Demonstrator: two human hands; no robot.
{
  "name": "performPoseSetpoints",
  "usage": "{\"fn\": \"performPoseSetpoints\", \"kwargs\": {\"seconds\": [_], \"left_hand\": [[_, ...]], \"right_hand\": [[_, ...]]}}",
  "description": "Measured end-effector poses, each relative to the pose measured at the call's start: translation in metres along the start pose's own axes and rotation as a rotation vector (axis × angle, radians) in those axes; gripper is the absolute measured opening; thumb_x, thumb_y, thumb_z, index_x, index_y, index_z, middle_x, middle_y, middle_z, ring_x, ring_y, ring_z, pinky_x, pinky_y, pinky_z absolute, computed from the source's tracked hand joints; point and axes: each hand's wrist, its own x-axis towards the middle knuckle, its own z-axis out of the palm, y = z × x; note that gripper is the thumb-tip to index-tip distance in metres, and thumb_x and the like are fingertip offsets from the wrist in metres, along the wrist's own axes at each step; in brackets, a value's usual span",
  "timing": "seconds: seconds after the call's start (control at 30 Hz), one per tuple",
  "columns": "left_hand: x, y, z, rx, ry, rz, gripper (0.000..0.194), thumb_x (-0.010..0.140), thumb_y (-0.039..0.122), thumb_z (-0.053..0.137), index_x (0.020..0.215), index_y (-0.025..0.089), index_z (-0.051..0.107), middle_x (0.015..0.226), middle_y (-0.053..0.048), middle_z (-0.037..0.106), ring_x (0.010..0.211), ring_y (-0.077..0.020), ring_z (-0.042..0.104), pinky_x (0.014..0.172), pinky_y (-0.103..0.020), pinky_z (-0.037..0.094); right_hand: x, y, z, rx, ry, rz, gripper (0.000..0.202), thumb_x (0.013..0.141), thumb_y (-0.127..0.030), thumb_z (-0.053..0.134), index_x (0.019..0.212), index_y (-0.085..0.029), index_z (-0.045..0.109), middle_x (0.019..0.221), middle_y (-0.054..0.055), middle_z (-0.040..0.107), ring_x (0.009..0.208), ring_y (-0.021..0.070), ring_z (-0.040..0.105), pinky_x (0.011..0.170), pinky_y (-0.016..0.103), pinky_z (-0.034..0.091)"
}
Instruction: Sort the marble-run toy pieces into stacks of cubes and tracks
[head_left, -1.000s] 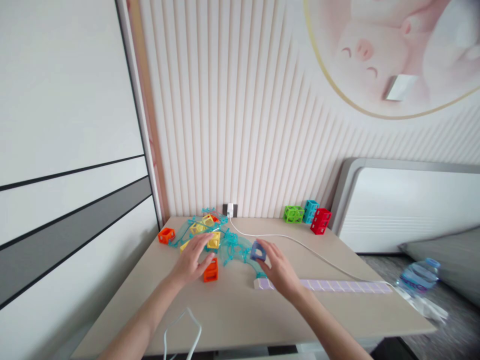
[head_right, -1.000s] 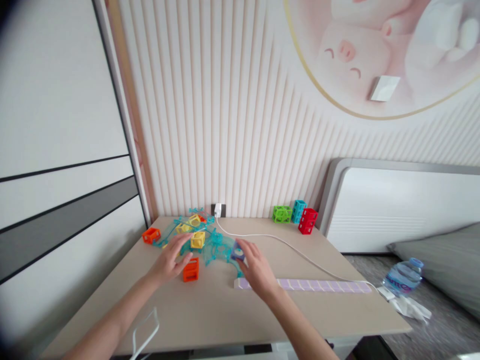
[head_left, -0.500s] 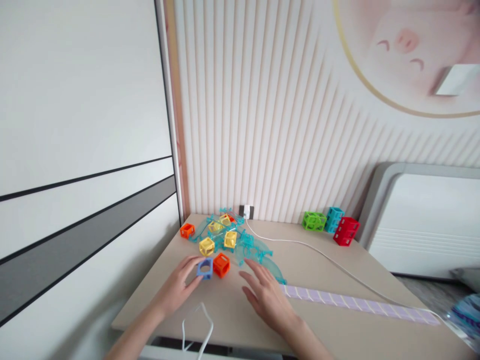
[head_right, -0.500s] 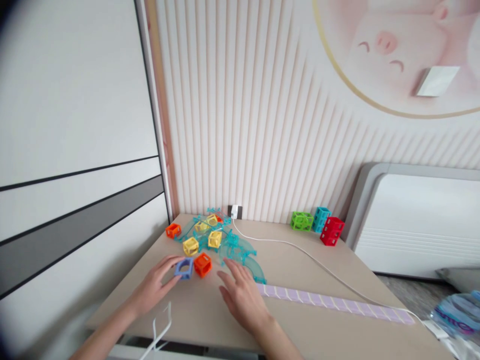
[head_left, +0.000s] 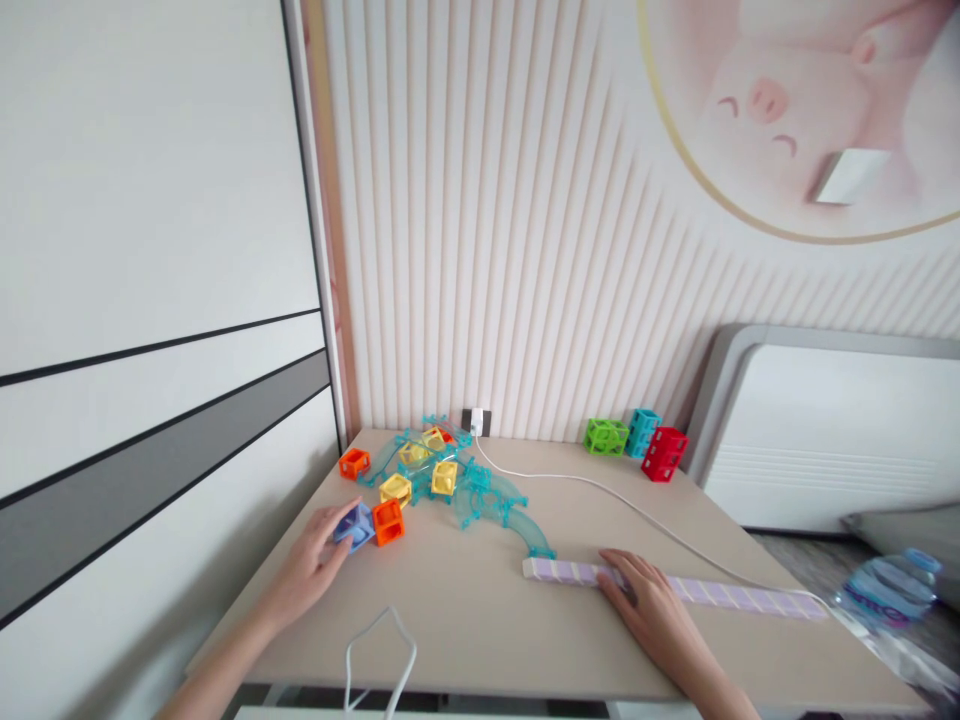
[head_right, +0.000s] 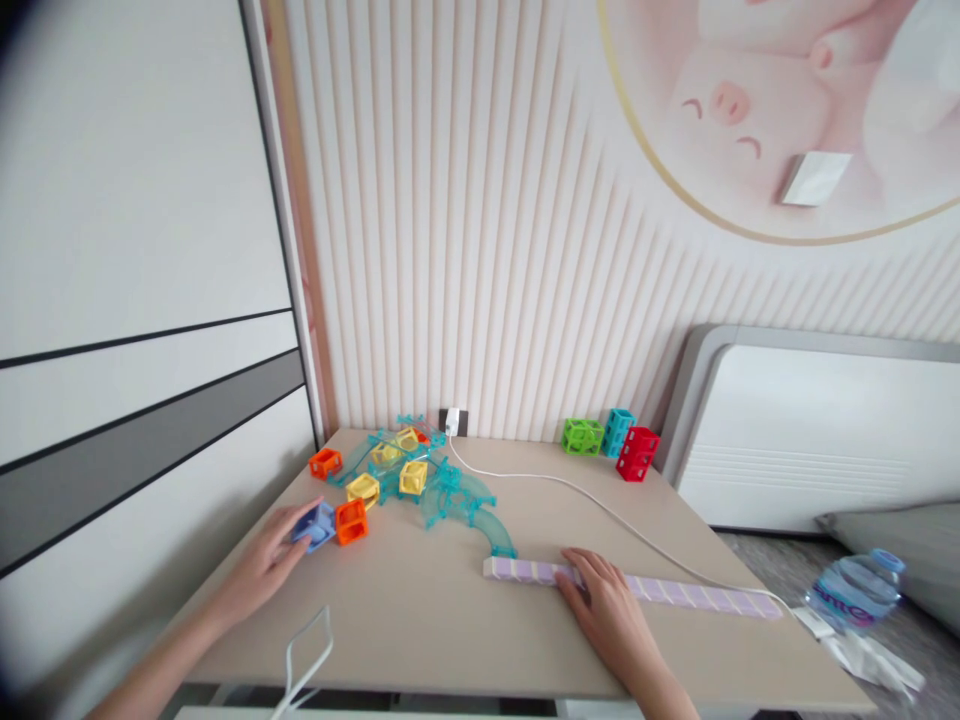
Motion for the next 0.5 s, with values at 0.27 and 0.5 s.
{"fn": "performPoseSetpoints", "kwargs": {"seconds": [0.27, 0.5], "left_hand": [[0.015, 0.045, -0.001, 0.349, -0.053, 0.219, 0.050, 0.087, 0.016, 0.053, 0.136, 0.024, 0.053, 0.133, -0.012, 0.060, 0.119, -0.0278, 0.064, 0.105, -0.044, 0.052], [0.017, 0.058, 0.005, 0.441, -0.272, 0.173, 0.057, 0.081, 0.008, 0.048, 0.131, 0.029, 0.062, 0.132, -0.009, 0.056, 0.108, -0.0247, 0.070, 0.095, -0.035, 0.056]], "right_hand": [[0.004, -0.005, 0.000, 0.021, 0.011, -0.018, 0.042, 0.099, -0.056, 0.048, 0.108, -0.025, 0.076, 0.118, 0.010, 0.075, 0.109, 0.0299, 0.072, 0.096, 0.044, 0.057], [0.002, -0.005, 0.002, 0.019, 0.024, -0.017, 0.043, 0.099, -0.057, 0.048, 0.106, -0.025, 0.076, 0.117, 0.010, 0.076, 0.107, 0.0299, 0.072, 0.095, 0.045, 0.057]]}}
